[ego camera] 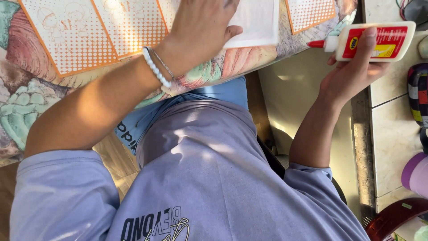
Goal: Applying glue to paper bag templates and folding them to assemble finished bags.
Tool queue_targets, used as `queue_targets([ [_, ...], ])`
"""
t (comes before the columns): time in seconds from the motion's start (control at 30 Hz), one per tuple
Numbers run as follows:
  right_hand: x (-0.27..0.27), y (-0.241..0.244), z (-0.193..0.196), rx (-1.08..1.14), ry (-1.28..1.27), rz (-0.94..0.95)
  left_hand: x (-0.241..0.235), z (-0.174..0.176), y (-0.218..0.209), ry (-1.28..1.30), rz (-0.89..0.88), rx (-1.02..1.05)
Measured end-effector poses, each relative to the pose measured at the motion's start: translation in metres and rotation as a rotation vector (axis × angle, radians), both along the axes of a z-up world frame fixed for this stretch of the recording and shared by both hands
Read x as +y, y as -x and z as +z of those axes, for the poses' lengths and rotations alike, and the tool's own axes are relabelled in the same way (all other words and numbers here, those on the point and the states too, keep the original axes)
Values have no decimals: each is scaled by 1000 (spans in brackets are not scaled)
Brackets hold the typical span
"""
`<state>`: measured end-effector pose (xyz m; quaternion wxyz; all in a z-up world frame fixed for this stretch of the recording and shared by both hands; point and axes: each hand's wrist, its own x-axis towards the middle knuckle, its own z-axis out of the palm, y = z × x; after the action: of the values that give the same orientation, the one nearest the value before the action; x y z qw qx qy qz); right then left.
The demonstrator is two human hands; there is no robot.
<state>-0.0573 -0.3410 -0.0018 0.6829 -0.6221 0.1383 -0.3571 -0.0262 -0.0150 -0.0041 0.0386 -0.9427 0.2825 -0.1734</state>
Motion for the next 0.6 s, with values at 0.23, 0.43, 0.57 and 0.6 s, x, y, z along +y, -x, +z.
queue_targets([
  [0.23,38,-2,-10,-74,106,89,-6,-9,32,71,144,71],
  [0.43,126,21,7,75,400,328,17,8,35,228,74,59],
  [0.57,159,30,11,194,409,442,50,4,36,224,-29,103],
  [0.6,163,30,8,203,409,446,55,4,37,227,-26,112],
])
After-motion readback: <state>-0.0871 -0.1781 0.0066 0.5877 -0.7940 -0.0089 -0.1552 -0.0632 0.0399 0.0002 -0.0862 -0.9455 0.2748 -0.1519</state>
